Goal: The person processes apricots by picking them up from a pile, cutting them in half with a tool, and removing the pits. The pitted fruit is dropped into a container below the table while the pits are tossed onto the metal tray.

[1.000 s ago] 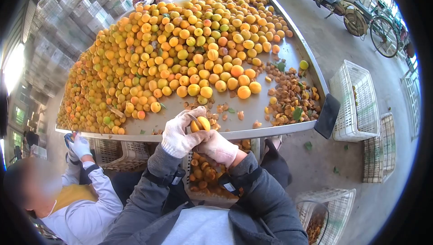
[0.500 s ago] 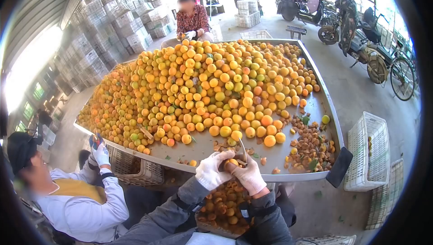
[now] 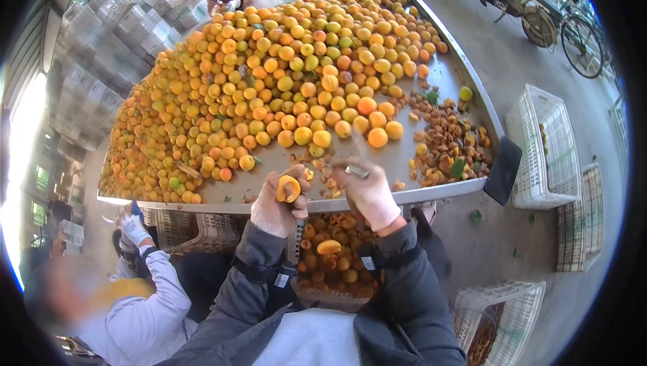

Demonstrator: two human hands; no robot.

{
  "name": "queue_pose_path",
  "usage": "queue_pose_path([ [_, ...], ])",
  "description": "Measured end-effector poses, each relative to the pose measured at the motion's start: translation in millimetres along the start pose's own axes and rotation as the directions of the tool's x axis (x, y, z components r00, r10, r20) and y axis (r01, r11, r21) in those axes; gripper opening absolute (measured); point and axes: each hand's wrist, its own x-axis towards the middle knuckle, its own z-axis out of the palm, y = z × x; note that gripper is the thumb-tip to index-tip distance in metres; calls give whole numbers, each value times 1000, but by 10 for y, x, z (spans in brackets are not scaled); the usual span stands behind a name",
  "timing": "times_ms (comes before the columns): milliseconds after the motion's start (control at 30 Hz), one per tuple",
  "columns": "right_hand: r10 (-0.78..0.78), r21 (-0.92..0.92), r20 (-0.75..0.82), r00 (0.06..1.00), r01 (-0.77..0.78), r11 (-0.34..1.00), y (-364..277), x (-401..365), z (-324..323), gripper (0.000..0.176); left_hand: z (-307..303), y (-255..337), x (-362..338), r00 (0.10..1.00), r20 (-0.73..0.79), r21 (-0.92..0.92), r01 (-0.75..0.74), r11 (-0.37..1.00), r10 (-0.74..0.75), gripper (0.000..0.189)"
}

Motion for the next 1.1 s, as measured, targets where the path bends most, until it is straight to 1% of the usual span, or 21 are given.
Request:
queue_pose_path([
  [67,-32,447,-139,990,91,890,-24,-4,46,18,10,-148,41,991,-131,163,37,986,-16,45],
  [133,-193,623,-306,932,349,700,26,30,159,18,64,-298,70,986,-167,180,47,983,-16,44],
  [167,-215,670,-345,914,400,625,59,59,183,18,62,-356,72,985,-175,209,47,977,-10,45],
  [200,-208,671,-350,913,399,625,59,72,206,18,66,-392,71,983,-184,240,47,970,-2,45],
  [267,-234,570,-460,856,487,661,48,82,254,19,100,-429,60,977,-209,237,96,967,-46,48],
  [333,-255,547,-449,856,489,679,54,57,288,18,129,-484,39,978,-207,297,44,954,20,47],
  [400,-391,410,-425,817,559,721,68,18,342,19,105,-518,34,981,-186,361,12,932,59,44],
  [467,-399,414,-411,820,558,720,102,-26,370,21,125,-520,39,982,-159,424,-24,905,101,41],
  [533,-691,105,-302,656,744,660,167,-23,379,23,234,-489,20,967,-151,637,-63,768,205,35],
  [567,-741,21,-278,612,775,632,175,12,386,24,268,-494,38,967,-152,637,-61,768,204,35],
  [600,-739,22,-279,613,774,633,193,46,404,24,303,-512,62,955,-184,688,-44,724,232,34],
  [667,-476,374,-366,800,595,712,199,118,435,24,299,-498,66,940,-213,738,-23,675,265,33],
  [700,-360,374,-350,865,481,793,91,98,358,20,260,-473,70,946,-242,736,33,676,216,35],
  [733,-360,375,-352,864,483,792,79,160,290,20,234,-452,70,949,-270,733,91,675,165,37],
  [800,-156,735,-278,948,314,601,112,319,196,18,238,-417,76,956,-261,694,88,715,135,38],
  [833,-85,767,-276,957,272,580,140,386,197,16,250,-392,80,962,-249,652,84,753,108,39],
  [867,-88,767,-275,957,273,580,200,440,195,16,289,-355,85,963,-247,653,81,753,111,39],
  [933,6,866,-236,972,208,455,286,528,197,19,375,-275,83,930,-360,393,219,893,-70,43],
  [967,4,867,-233,973,206,455,323,549,198,19,355,-256,83,931,-360,394,215,894,-66,43],
  [1033,119,931,-201,972,152,332,329,583,217,16,269,-223,118,919,-309,186,309,933,-243,45],
  [1100,99,944,-183,978,146,295,393,591,253,18,187,-253,185,918,-304,130,304,944,-254,44],
])
